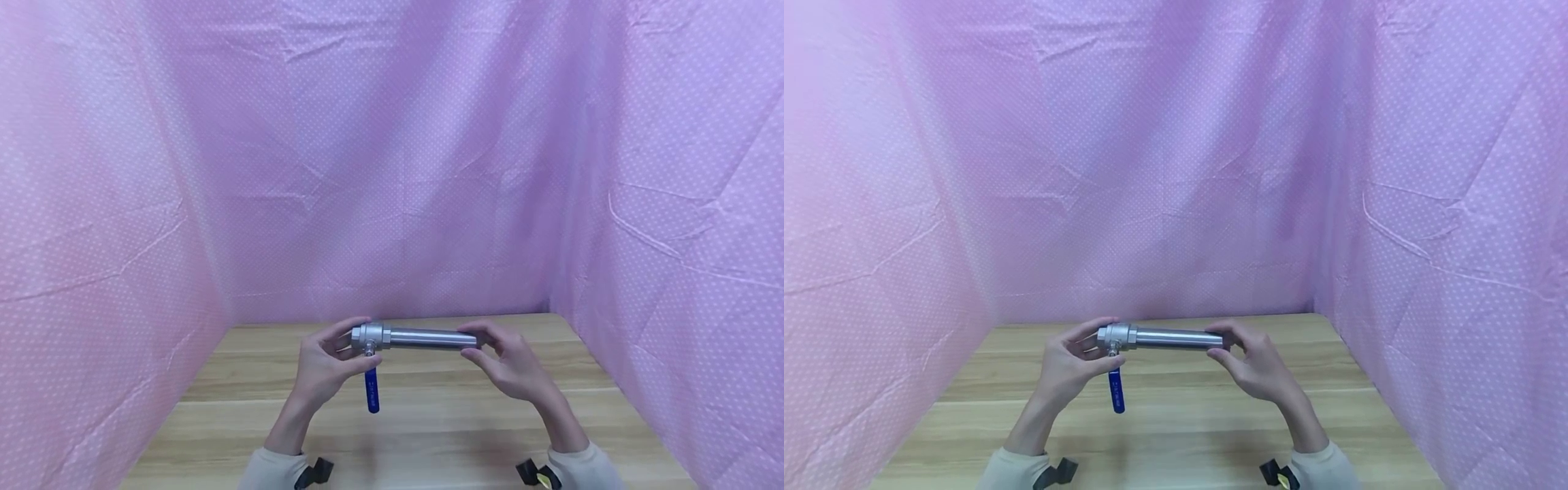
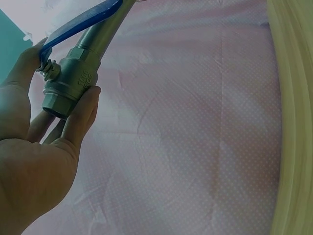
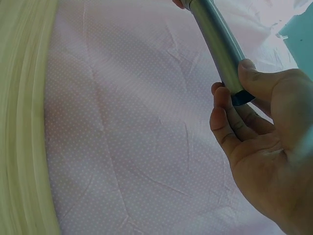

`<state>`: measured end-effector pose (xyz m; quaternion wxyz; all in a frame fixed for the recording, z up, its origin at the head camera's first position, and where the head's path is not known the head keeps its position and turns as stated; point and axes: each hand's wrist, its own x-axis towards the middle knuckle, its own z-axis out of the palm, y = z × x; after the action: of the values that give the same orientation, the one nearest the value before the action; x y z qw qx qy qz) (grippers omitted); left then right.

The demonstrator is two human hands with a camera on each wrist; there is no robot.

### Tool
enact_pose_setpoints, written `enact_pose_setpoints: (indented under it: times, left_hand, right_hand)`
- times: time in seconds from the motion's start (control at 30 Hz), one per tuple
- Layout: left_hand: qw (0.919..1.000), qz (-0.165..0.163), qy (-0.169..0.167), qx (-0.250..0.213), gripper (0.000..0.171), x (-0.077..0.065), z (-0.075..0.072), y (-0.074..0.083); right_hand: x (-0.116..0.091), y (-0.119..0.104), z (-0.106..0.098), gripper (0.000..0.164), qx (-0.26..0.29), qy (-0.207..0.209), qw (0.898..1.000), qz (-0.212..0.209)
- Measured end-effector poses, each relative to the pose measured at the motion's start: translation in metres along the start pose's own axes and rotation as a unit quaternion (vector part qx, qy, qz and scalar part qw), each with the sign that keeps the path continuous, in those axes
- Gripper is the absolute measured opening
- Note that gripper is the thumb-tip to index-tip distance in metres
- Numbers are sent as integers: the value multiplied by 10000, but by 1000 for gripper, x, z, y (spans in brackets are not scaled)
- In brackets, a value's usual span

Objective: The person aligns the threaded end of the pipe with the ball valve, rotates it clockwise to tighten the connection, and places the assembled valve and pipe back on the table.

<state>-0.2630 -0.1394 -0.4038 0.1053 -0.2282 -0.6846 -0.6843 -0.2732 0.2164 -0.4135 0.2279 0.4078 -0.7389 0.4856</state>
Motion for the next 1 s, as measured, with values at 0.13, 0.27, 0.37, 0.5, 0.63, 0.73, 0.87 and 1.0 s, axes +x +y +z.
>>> enact_pose_setpoints:
  times: [0.13, 0.27, 0.37, 0.5, 0.63, 0.73, 0.87, 1.0]
  left_hand:
    - [9994, -311, -42, 121, 70, 3, -4, -10]
    - [9975, -662, -127, 212, 73, 6, -6, -23]
    - [9959, -866, -220, 110, 74, 8, -7, -33]
    - [9938, -1054, -351, 27, 71, 10, -7, -46]
    - [9917, -1193, -451, 133, 72, 11, -6, -58]
    - [9903, -1278, -500, 197, 74, 12, -6, -66]
    - [9883, -1408, -552, 214, 73, 12, -7, -76]
    - [9863, -1512, -620, 228, 75, 11, -7, -87]
  right_hand:
    - [-1, 8, 1, 37, -40, -75, 9996, 253]
    - [-5, 17, 3, 33, -122, -173, 9978, 635]
    - [-7, 25, 5, 32, -242, -287, 9955, 868]
    - [-10, 32, 6, 31, -442, -444, 9906, 1219]
    - [-12, 38, 6, 28, -743, -543, 9852, 1448]
    - [-14, 44, 8, 25, -891, -629, 9817, 1560]
    - [-16, 52, 10, 23, -947, -770, 9780, 1692]
    - [-20, 61, 12, 22, -989, -964, 9719, 1909]
